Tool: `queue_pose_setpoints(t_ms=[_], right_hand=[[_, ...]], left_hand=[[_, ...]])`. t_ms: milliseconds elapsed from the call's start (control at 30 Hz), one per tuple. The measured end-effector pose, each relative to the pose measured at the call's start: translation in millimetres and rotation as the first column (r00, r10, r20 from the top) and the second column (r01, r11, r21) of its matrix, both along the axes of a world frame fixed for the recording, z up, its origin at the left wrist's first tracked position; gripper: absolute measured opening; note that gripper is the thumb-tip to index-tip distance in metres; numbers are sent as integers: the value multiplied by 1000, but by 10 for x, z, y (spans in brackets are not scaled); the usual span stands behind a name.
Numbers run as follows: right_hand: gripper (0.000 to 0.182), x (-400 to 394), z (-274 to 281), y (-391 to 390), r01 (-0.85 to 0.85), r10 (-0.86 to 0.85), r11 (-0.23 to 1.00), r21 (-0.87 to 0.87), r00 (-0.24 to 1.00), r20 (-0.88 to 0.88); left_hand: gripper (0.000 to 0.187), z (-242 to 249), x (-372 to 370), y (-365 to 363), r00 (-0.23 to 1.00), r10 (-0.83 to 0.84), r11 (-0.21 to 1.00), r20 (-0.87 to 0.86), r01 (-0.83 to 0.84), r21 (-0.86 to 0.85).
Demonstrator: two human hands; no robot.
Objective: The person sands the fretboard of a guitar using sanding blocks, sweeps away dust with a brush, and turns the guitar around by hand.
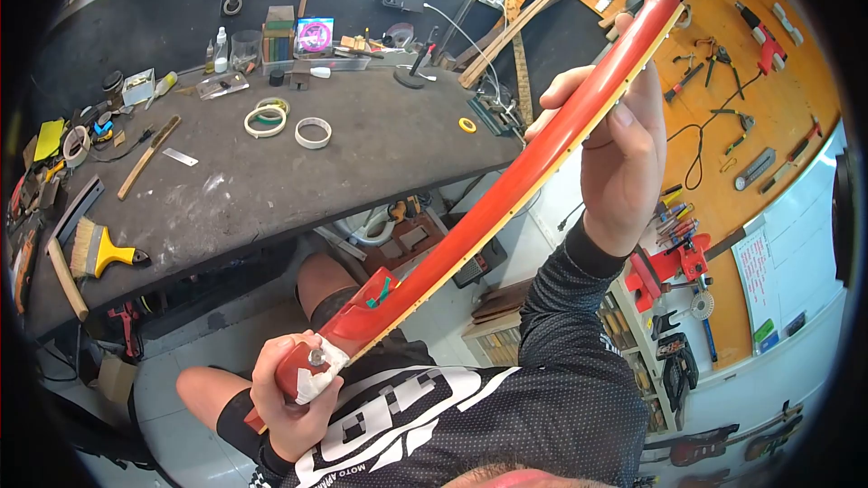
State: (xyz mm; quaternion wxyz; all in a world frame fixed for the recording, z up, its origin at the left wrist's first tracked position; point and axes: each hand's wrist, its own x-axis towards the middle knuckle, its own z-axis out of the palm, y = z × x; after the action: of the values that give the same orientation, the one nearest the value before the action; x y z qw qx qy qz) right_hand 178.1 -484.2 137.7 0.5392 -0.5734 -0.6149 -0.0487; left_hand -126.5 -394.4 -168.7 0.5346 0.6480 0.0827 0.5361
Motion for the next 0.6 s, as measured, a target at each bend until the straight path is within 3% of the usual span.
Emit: queue_pose_setpoints(t_ms=[167,267,600], right_hand=[[80,-76,-47,56,-5,8,999,52,997,-71],[77,9,-15,25,30,-30,999,17,1000,6],[70,50,-11,78,-56,56,998,-35,998,1]], left_hand=[[86,8,-11,5,1000,-8,1000,-4,8,-9],[86,14,-16,5,1000,-25,999,5,25,-23],[82,19,-39,38,999,-35,998,-15,34,-56]])
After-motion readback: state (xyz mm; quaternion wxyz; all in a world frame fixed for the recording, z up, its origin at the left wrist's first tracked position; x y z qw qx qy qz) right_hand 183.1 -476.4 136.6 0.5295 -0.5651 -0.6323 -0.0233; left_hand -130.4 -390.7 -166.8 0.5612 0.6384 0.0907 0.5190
